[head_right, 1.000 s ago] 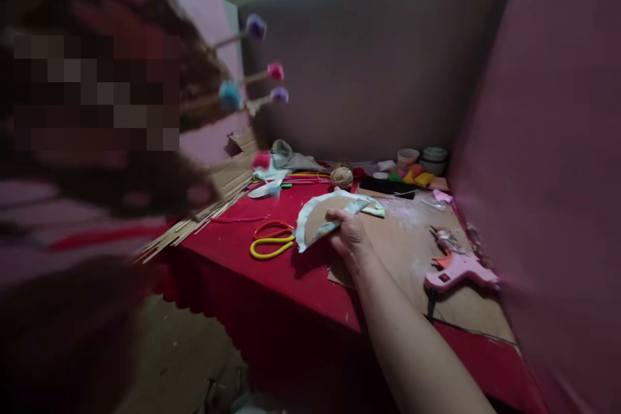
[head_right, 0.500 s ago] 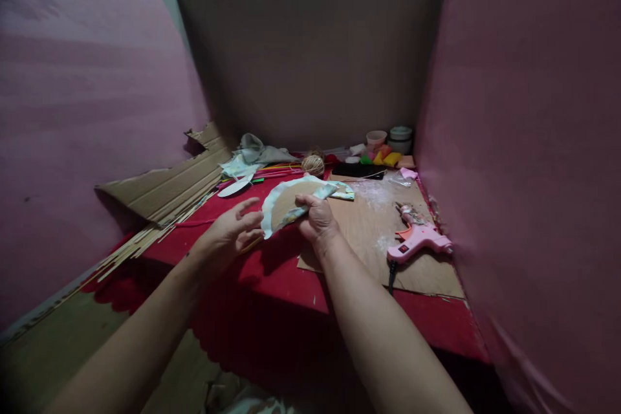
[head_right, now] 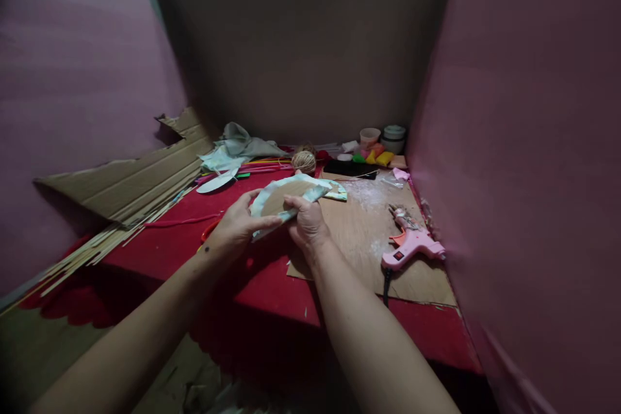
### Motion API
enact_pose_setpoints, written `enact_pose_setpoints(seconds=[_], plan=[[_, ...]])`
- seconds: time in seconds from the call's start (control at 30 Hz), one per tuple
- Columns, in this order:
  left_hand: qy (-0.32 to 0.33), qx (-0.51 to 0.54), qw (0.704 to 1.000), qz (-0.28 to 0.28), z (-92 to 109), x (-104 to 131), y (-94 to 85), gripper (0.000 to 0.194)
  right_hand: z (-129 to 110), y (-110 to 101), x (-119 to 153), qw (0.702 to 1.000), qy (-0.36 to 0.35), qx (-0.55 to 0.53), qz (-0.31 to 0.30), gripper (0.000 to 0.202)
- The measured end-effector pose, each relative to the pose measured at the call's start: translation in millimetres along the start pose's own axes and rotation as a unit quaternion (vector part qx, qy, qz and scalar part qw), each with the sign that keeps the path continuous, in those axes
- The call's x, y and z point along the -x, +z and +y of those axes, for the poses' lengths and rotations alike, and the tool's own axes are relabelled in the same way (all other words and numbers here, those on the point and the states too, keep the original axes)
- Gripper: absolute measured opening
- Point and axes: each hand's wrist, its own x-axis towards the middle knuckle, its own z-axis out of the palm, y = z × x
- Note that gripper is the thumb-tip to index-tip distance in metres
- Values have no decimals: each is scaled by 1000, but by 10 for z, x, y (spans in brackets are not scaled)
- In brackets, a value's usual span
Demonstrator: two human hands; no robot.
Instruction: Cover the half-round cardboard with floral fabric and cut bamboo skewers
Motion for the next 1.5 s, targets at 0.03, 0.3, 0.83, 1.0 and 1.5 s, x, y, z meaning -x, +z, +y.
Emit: enact_pose_setpoints(seconds=[0.03, 0.3, 0.83, 1.0, 1.5], plan=[[2, 7, 1000, -11, -12, -15, -10, 81, -7, 9, 11, 1000, -1, 5, 2, 55], [-1, 95, 991, -91, -149, -135, -50, 75, -38, 37, 48, 999, -11, 43, 30, 62], [-140, 174, 901, -372, -3, -868, -396, 25, -75, 102, 235, 981, 104, 134, -97, 63], [-165, 189, 882, -400, -52, -794, -332, 23, -51, 79, 239, 983, 107, 126, -85, 66], [-163, 206, 884, -387, -72, -728, -386, 20, -52, 108, 237, 979, 129, 136, -80, 70]])
